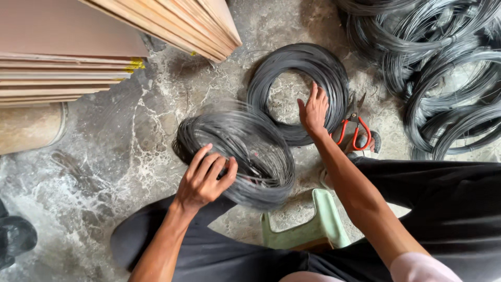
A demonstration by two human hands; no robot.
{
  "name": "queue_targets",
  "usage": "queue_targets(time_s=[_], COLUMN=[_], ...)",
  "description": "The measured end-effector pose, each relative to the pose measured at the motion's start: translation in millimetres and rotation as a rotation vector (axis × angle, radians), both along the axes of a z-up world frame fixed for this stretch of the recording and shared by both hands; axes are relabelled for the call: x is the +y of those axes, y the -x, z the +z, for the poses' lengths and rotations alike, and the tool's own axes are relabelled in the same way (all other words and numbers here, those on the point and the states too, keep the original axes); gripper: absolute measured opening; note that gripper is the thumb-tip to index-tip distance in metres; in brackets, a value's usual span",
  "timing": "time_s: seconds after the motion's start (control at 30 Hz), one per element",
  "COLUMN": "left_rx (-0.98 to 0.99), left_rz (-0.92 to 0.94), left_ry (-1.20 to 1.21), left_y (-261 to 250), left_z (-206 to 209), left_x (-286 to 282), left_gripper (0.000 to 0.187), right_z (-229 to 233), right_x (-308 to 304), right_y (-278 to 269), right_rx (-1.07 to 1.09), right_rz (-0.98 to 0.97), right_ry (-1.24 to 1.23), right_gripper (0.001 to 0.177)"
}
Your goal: The person sits on a stool and repeatedly coils a long strand of black wire into a circular bundle by hand. They periodically lift the coil to a hanging hook to weigh it, then return it to the floor to continue coiling. Finally, they use shears to cut the wire.
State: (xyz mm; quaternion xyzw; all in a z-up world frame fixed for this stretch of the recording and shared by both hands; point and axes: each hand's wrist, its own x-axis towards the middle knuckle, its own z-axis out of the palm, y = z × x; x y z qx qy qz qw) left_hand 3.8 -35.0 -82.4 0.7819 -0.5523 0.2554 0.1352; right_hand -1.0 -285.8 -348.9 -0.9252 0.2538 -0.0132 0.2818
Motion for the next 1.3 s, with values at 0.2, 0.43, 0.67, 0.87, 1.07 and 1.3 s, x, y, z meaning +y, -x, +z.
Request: queue_targets(time_s=[0.2, 0.43, 0.67, 0.87, 1.07, 1.3], left_rx=[0.036, 0.046, 0.010, 0.041, 0.091, 0.079], left_rz=[0.000, 0.023, 0.020, 0.025, 0.018, 0.018], left_ry=[-0.008, -0.009, 0.020, 0.007, -0.013, -0.007], left_y=[-10, -15, -9, -8, -16, -12], left_z=[4, 2, 2, 4, -1, 5], left_x=[-3, -4, 0, 3, 2, -1], left_gripper=[0.011, 0.012, 0.011, 0.013, 0.013, 0.011], right_z=[-70, -119, -64, -103, -133, -36], right_x=[-31, -48, -45, -51, -60, -59], right_y=[-25, -35, -45, -48, -46, -37], right_rx=[0.075, 0.016, -0.101, 0.038, -0.010, 0.126], right_rz=[0.047, -0.038, -0.064, 0.014, 0.002, -0.213], right_ry=[0.230, 0.446, -0.011, 0.132, 0.192, -0.331], right_gripper=[0.055, 0.014, 0.030, 0.036, 0.018, 0.018])
